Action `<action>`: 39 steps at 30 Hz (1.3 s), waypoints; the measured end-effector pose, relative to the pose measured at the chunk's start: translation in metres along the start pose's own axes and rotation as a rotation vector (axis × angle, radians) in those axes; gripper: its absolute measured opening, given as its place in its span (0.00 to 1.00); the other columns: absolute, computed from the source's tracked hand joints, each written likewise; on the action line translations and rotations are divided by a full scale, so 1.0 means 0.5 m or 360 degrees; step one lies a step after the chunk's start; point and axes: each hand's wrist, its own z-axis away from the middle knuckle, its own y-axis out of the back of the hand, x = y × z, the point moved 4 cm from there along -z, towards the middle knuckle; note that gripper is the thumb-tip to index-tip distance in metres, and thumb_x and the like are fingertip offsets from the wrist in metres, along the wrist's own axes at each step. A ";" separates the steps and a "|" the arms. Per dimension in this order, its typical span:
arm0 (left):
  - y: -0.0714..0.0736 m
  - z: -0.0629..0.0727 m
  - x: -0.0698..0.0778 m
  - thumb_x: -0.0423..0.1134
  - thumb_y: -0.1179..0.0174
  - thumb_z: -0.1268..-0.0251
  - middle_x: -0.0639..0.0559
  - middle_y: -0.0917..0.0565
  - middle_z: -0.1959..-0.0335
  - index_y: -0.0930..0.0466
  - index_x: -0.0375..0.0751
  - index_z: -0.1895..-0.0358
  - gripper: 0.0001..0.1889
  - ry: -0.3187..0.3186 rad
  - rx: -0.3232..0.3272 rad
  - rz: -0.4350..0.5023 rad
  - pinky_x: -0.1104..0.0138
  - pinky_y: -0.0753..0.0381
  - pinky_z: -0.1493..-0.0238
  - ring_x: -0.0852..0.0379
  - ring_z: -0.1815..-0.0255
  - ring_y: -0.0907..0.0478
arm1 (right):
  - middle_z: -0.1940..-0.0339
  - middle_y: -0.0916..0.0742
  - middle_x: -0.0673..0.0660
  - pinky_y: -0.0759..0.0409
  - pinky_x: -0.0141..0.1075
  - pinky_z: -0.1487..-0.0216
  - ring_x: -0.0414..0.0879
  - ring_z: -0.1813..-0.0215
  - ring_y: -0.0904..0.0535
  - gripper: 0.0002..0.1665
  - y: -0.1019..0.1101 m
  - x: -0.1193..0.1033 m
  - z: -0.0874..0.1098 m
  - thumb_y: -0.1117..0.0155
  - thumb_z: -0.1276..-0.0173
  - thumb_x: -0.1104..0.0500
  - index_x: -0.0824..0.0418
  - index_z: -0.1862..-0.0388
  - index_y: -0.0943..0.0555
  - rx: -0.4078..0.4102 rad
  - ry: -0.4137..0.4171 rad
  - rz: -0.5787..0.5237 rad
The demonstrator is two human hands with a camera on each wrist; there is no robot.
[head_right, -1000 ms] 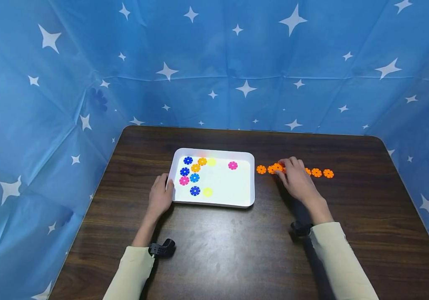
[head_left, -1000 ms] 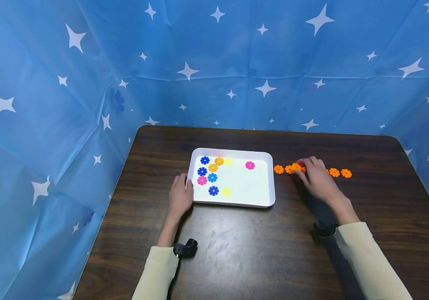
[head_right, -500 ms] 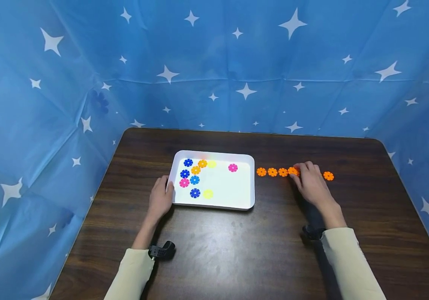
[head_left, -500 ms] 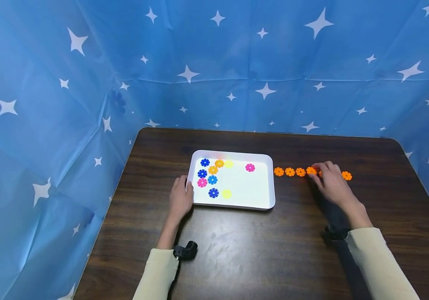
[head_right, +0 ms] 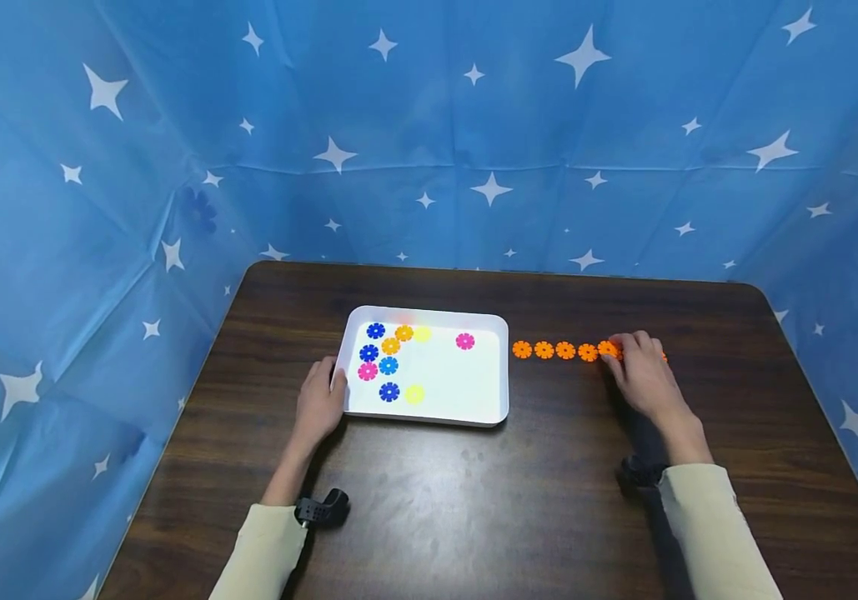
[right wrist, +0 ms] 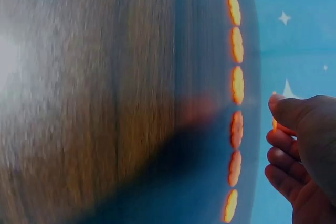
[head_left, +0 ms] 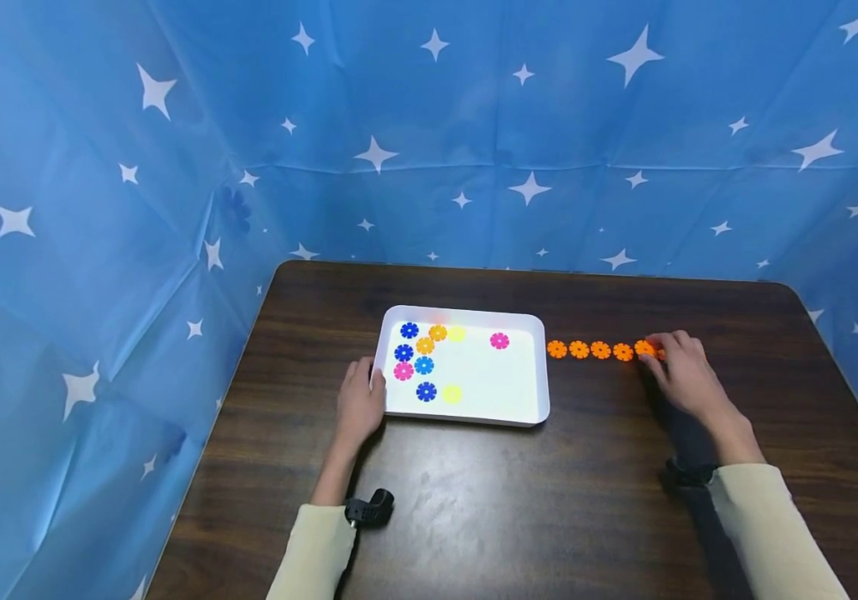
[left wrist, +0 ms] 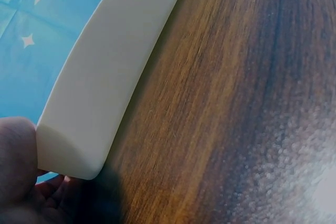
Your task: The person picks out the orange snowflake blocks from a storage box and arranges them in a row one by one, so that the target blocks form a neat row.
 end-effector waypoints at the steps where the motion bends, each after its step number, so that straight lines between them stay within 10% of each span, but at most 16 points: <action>1: 0.000 -0.001 0.000 0.42 0.54 0.19 0.34 0.21 0.44 0.27 0.31 0.35 0.21 0.0001 0.0001 0.0001 0.46 0.24 0.41 0.37 0.45 0.22 | 0.46 0.24 0.74 0.26 0.64 0.44 0.67 0.46 0.32 0.24 0.002 0.004 0.001 0.41 0.22 0.58 0.76 0.38 0.26 0.0005 -0.0008 0.0001; 39: 0.000 -0.003 -0.006 0.43 0.55 0.20 0.36 0.21 0.43 0.27 0.34 0.34 0.21 0.0009 -0.0016 0.0005 0.47 0.23 0.43 0.38 0.45 0.21 | 0.39 0.33 0.82 0.33 0.70 0.39 0.75 0.40 0.39 0.26 0.030 0.160 0.036 0.48 0.19 0.60 0.82 0.36 0.34 0.0000 -0.0379 0.0083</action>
